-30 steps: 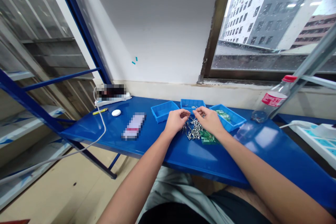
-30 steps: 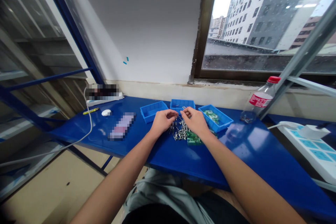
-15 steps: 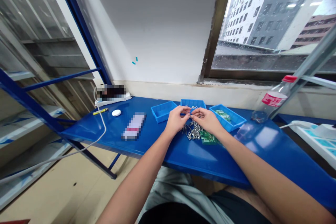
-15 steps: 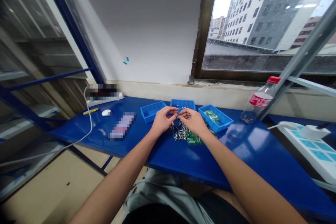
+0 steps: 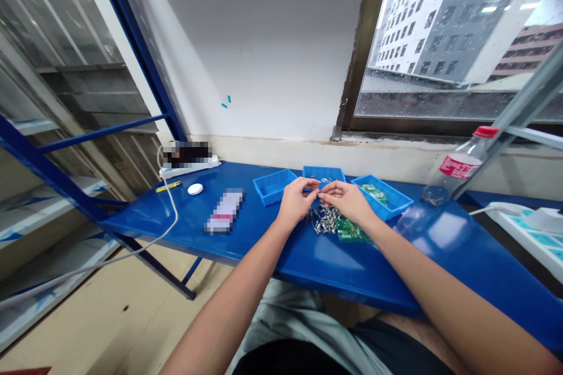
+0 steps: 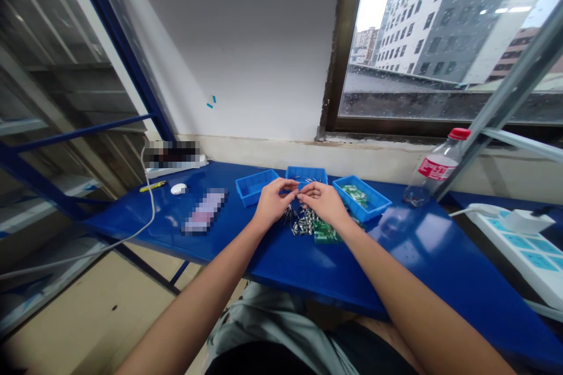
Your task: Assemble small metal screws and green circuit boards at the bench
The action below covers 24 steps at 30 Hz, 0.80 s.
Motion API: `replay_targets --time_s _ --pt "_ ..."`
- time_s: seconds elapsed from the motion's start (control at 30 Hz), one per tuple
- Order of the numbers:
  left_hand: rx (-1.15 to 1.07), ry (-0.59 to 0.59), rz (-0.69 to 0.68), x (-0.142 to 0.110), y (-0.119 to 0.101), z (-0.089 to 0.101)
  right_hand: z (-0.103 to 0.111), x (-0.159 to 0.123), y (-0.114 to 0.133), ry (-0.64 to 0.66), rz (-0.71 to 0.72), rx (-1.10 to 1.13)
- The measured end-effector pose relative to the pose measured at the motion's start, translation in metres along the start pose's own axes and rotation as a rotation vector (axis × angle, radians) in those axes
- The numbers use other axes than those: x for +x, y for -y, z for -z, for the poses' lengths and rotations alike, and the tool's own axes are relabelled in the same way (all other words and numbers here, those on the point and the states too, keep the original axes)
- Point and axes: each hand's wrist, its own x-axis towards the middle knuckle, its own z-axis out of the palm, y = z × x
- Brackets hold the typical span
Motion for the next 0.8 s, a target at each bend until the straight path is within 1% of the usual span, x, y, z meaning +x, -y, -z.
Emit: replay_targets --time_s 0.07,0.13,0.17,0.23,0.33,0.4,0.47,0.63,0.8 --pt "0.024 0.018 -0.004 0.000 0.002 -0.001 0.000 0.000 -0.001 -0.025 0.050 -0.123" --pt "0.051 0.027 -0.007 0.000 0.002 -0.001 0.001 -0.001 -0.001 -0.034 0.157 -0.331" --pt "0.064 0.024 -0.007 0.000 0.002 0.000 0.000 -0.002 0.000 -0.015 0.225 -0.436" --pt "0.088 0.001 -0.005 0.000 0.001 0.001 -0.001 -0.005 0.002 0.079 0.355 -0.583" --pt "0.126 -0.032 -0.011 0.001 -0.001 0.003 -0.004 -0.010 0.006 0.248 0.481 -0.659" --pt "0.146 -0.037 -0.019 0.000 -0.002 0.004 -0.006 -0.011 0.006 0.312 0.509 -0.671" --pt "0.158 -0.033 -0.019 0.000 -0.003 0.004 -0.006 -0.009 0.004 0.330 0.504 -0.684" --pt "0.171 -0.017 -0.007 0.000 -0.002 0.003 -0.003 -0.005 -0.002 0.317 0.468 -0.731" --pt "0.183 -0.004 -0.004 0.000 -0.002 0.004 -0.006 -0.011 0.003 0.296 0.472 -0.714"
